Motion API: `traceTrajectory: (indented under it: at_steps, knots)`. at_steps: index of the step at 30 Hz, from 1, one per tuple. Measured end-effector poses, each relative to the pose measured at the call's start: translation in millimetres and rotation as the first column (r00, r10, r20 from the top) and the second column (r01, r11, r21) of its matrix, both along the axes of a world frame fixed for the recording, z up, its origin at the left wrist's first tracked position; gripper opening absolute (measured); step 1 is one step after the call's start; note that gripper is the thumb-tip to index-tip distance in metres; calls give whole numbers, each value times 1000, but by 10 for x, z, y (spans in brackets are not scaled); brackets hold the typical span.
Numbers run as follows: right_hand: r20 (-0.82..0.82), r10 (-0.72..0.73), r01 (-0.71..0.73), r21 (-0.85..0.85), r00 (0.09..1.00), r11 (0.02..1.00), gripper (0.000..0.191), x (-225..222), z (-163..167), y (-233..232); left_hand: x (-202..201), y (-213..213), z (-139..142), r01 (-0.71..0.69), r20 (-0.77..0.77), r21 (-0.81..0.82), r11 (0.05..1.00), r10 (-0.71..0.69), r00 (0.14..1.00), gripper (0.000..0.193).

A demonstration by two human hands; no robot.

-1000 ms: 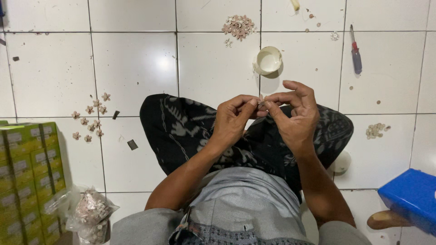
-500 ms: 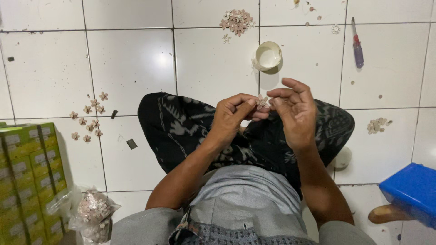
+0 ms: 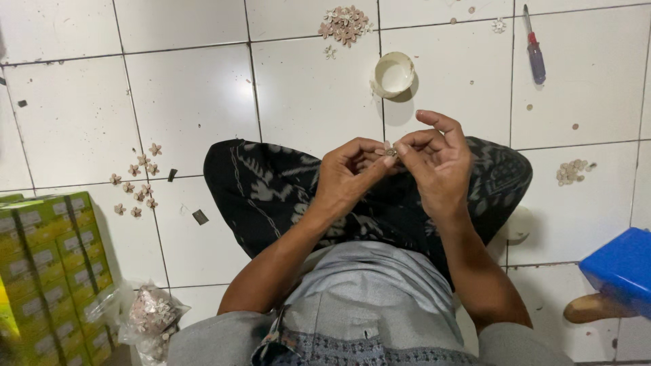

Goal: The person sits on the floor and repeatedly picks up small flower-shaped pieces and circular discs. They apply adhesive from a small cup to the pieces and press them together to form small decorative units, placing the finished items on the floor.

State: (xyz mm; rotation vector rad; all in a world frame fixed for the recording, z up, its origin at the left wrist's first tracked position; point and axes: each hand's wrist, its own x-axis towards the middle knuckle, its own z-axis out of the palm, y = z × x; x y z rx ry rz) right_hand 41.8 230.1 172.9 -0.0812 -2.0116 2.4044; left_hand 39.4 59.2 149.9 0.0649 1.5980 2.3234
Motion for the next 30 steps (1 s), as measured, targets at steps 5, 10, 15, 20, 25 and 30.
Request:
traceTrajectory:
  at_steps: [5, 10, 15, 20, 25, 30]
  knots:
    - [-3, -8, 8, 4, 1000, 1000, 47, 47, 46, 26, 19, 64, 71, -17, 67, 17, 1000, 16, 998, 19]
    - [-25, -2, 3, 17, 1000, 1000, 45, 61, 52, 66, 19, 92, 100, -10, 77, 17, 1000, 9, 997, 20]
    - [-8, -9, 9, -1, 1000, 1000, 44, 65, 10, 78, 16, 85, 74, 5, 40, -29, 1000, -4, 999, 22]
    - [20, -21, 21, -43, 1000, 999, 41, 63, -82, 98, 6, 77, 7, -32, 89, 46, 998, 28, 996, 21]
    - [83, -13, 28, -184, 996, 983, 35, 57, -129, 72, 10, 69, -34, -63, 120, 28, 998, 59, 991, 18]
    - [106, 56, -32, -217, 993, 976, 48, 51, -87, 63, 41, 59, 12, -61, 83, -8, 998, 62, 995, 16]
